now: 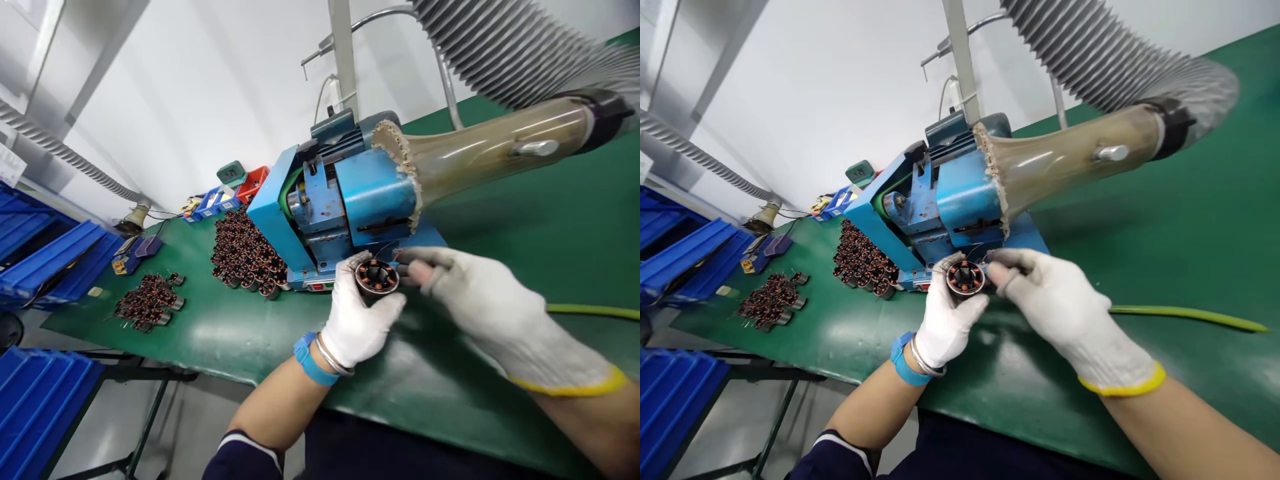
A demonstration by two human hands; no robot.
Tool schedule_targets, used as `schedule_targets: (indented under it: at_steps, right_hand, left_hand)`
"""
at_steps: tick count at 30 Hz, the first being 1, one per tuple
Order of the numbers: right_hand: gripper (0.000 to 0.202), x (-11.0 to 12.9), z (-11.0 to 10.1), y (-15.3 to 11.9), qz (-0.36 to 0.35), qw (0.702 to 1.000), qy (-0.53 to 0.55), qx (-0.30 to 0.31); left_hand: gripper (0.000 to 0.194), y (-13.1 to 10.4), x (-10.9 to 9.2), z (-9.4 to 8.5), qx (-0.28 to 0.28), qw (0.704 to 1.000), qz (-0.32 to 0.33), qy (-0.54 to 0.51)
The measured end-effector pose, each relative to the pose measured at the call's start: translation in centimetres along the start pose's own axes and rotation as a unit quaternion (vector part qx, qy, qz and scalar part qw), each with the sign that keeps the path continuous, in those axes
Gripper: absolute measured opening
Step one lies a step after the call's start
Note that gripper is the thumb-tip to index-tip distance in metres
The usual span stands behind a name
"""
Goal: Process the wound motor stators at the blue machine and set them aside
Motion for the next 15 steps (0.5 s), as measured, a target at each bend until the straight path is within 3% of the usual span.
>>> schedule_targets:
  at_steps: [3,8,15]
  right_hand:
    - [0.059,-1.0,1.3,-0.9,-0.007,0.999,-0.032,0.041]
    - [0.048,-0.9,2.8,-0.7,-0.057,0.998,-0.002,0.02]
    - [0.048,0.3,3.3,1.1,-0.046,0.993,0.102,0.048]
  left_hand:
    - [0.064,0.3,0.4,0.5,-0.037,0.999,-0.012,-0.01]
    - [0.065,1.7,-0.2,1.1,-0.097,0.995,-0.034,-0.009]
    - [0.044,3.1,-1.2,1.4,-0.101,0.992,-0.01,0.069]
Point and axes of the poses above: each hand's wrist, its own y-axis towards the middle knuckle, its own z-axis out of the palm, x = y × z, the point moved 1 cm from there along y, towards the middle knuckle, and after that the axes turned 1 degree about z, right-handed, at the moved point
